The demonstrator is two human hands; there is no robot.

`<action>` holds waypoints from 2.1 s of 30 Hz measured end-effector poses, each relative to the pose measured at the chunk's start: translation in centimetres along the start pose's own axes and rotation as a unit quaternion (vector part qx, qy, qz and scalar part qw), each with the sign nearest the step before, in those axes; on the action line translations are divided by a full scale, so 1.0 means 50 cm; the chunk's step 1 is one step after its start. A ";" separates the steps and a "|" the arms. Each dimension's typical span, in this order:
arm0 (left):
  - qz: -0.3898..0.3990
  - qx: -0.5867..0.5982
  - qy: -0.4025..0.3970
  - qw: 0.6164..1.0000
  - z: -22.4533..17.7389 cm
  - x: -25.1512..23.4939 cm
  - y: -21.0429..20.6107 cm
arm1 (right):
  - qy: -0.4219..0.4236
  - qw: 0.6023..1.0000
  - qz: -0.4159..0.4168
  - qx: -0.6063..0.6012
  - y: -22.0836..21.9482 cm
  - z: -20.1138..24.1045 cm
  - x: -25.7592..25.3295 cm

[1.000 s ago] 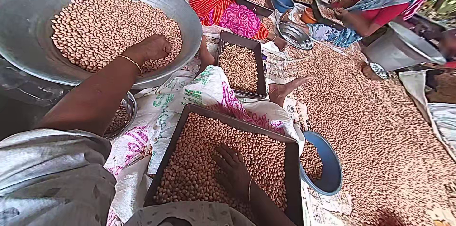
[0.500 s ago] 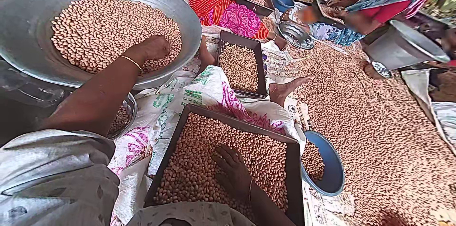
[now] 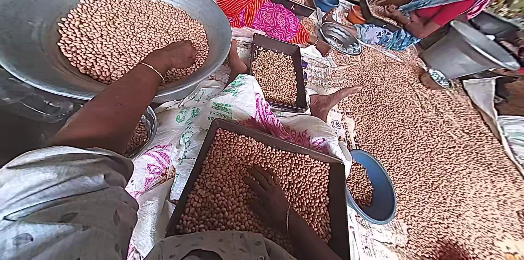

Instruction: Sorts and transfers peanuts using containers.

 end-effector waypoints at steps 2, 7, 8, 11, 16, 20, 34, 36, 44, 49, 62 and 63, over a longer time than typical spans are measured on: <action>-0.001 -0.016 -0.003 1.000 -0.002 -0.001 -0.001 | 0.000 1.000 0.000 0.001 0.002 0.001 -0.001; 0.011 -0.061 -0.030 0.998 -0.003 -0.006 -0.005 | -0.003 1.000 -0.003 0.000 0.002 0.002 -0.002; 0.013 -0.066 -0.032 0.997 -0.002 -0.007 -0.005 | -0.002 1.000 -0.003 0.001 0.001 0.002 -0.002; 0.014 -0.071 -0.035 0.997 0.000 -0.008 -0.007 | 0.001 1.000 -0.002 0.003 0.002 0.002 -0.004; 0.011 -0.078 -0.027 0.997 -0.002 -0.008 -0.008 | 0.000 1.000 -0.001 -0.004 0.002 0.001 -0.003; 0.009 -0.075 -0.011 0.997 -0.008 -0.008 -0.011 | 0.001 1.000 0.001 -0.001 0.002 0.000 -0.002; -0.163 0.405 0.015 0.900 0.047 0.003 0.028 | 0.006 1.000 0.003 0.003 -0.002 -0.004 -0.001; -0.140 0.352 0.002 0.925 0.057 -0.008 0.015 | 0.005 1.000 0.004 -0.002 -0.004 -0.005 0.001; -0.229 0.201 -0.135 0.943 -0.179 -0.036 0.078 | -0.010 0.997 0.056 -0.044 0.010 -0.001 -0.004; -0.308 0.255 -0.134 0.906 -0.258 0.035 0.035 | -0.026 0.989 0.124 -0.073 0.035 0.002 -0.010; -0.098 0.632 0.079 0.765 -0.148 0.527 -0.488 | -0.094 0.981 0.129 -0.107 0.073 0.030 0.164; -0.098 0.644 0.077 0.754 -0.163 0.539 -0.476 | -0.082 0.982 0.130 -0.106 0.068 0.052 0.162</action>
Point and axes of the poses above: each hand's wrist, its own x-axis away from the middle knuckle, its own y-axis out of the back of the hand, z = x × y, the point moved 2 cm from there along -x, towards the middle knuckle, and after that the axes turned 9 degrees about x, right-handed, at the moved point
